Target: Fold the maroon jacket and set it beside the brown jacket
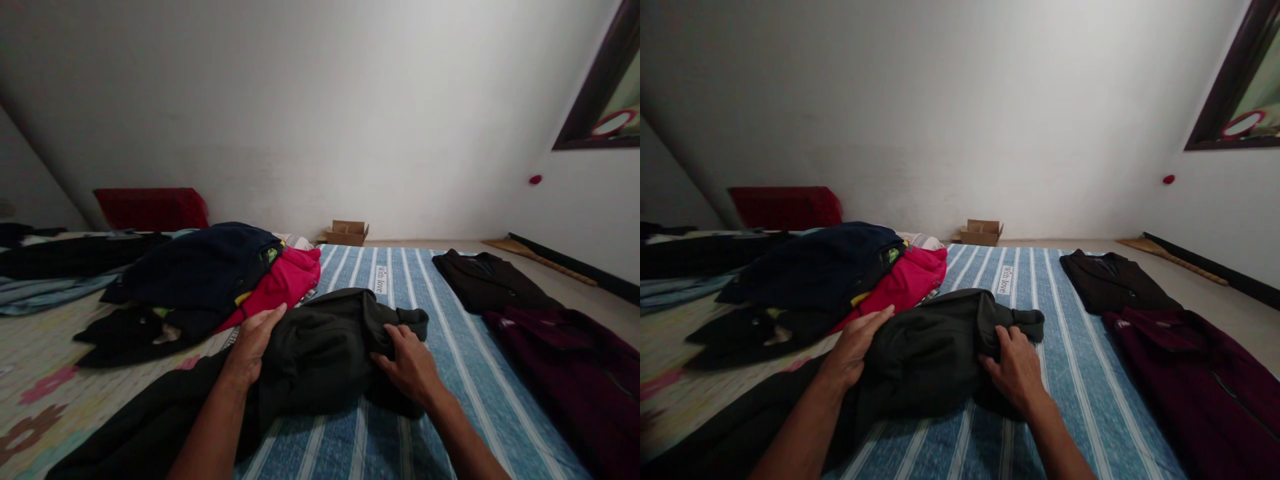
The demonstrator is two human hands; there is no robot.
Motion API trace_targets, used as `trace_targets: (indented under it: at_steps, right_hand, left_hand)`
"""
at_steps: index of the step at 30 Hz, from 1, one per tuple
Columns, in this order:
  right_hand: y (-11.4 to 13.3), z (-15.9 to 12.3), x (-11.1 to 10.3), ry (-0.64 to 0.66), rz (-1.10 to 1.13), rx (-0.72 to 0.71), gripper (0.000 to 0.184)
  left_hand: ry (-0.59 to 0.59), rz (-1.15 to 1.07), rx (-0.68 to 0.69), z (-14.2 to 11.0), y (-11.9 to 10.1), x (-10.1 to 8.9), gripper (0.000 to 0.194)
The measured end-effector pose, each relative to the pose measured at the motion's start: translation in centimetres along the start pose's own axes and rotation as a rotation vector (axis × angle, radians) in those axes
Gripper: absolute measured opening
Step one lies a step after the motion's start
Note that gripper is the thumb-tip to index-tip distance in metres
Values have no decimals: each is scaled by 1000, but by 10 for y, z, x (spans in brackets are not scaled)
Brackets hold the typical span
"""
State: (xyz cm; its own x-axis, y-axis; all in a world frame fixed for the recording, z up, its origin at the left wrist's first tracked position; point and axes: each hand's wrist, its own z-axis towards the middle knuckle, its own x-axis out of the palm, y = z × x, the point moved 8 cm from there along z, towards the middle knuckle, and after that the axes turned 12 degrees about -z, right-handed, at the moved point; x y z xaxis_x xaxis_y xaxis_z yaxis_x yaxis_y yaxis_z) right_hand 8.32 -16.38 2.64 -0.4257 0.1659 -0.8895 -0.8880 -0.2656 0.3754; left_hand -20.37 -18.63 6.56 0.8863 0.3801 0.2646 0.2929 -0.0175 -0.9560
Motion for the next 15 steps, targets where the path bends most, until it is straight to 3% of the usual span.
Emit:
trace_targets:
  at_steps: [2, 7, 10, 15]
  right_hand:
    - [-2, 2, 1, -20, 0, -5, 22]
    - [-27, 10, -10, -70, 489, 57, 21]
    - [-52, 15, -20, -124, 849, 232, 26]
    - [-75, 21, -49, -351, 1247, 380, 32]
  left_hand:
    - [48, -5, -91, -3, 7, 0, 29]
    - [138, 81, -155, -5, 11, 1, 24]
    - [114, 101, -49, 0, -8, 1, 27]
    - [-24, 283, 312, 10, -69, 7, 28]
